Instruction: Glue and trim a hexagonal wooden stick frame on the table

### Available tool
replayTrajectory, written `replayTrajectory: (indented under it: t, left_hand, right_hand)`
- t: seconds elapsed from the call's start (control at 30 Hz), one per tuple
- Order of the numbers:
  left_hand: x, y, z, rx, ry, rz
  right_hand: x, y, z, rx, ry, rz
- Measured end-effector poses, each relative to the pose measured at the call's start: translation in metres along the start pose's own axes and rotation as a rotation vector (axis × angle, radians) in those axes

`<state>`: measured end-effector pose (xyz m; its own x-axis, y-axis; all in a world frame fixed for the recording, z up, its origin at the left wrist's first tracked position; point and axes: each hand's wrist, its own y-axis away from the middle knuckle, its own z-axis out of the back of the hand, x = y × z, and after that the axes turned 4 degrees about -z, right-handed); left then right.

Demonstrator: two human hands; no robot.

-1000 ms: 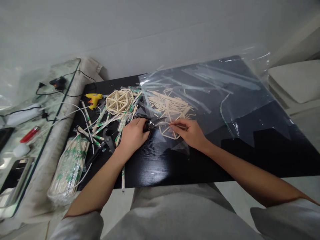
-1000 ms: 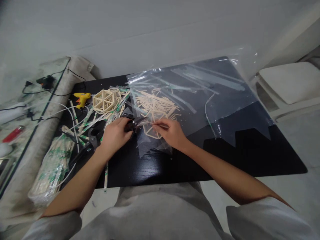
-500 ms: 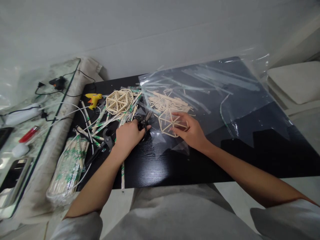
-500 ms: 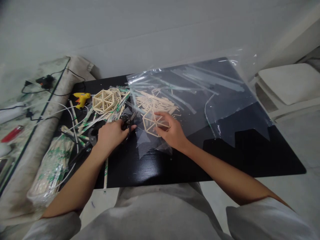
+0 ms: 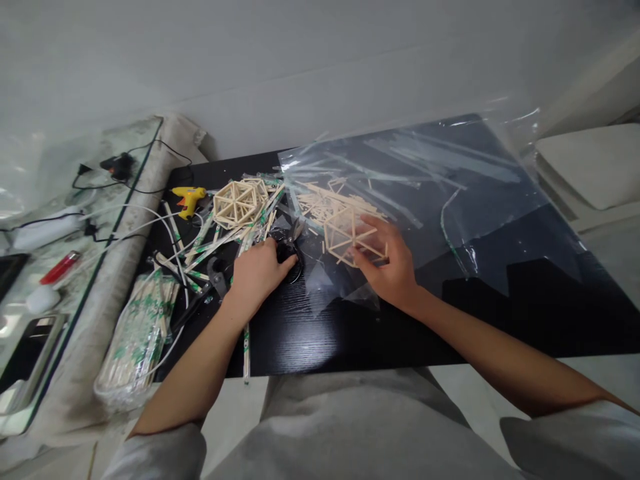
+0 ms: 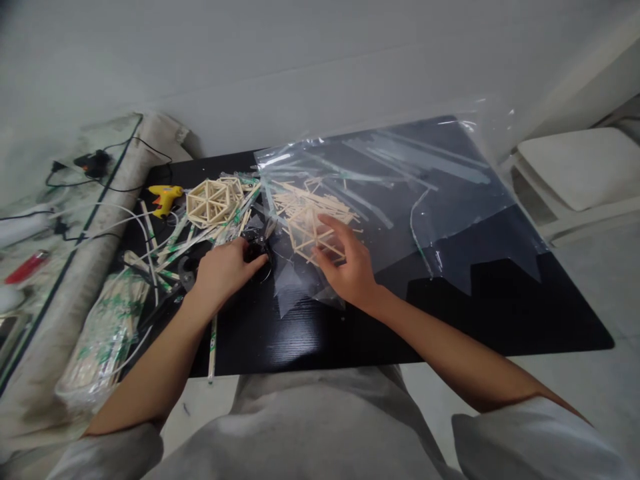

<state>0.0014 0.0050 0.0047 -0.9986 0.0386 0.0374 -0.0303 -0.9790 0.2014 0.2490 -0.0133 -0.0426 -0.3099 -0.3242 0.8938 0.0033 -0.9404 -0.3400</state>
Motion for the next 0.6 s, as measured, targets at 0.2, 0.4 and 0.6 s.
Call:
replayTrajectory:
  t: [0.2,0.4,0.6]
  left_hand:
    - [0.0002,0.0003,0.0004,-0.004,-0.025,0.022]
    - [0.0006,0.0011,0.0022,-0.001,-0.037,0.021]
    - [0.0013,0.0006,0.0017,-0.006,-0.035,0.019]
  right_hand:
    - [-0.0058,0.0014,-0.0009,0.061,-0.114,-0.083]
    - [-0.0044,-0.0019,-0.0025,0.099,-0.197,-0.22]
    - [0.0025,-0.0066,-0.0042,0.148,-0.375,-0.348]
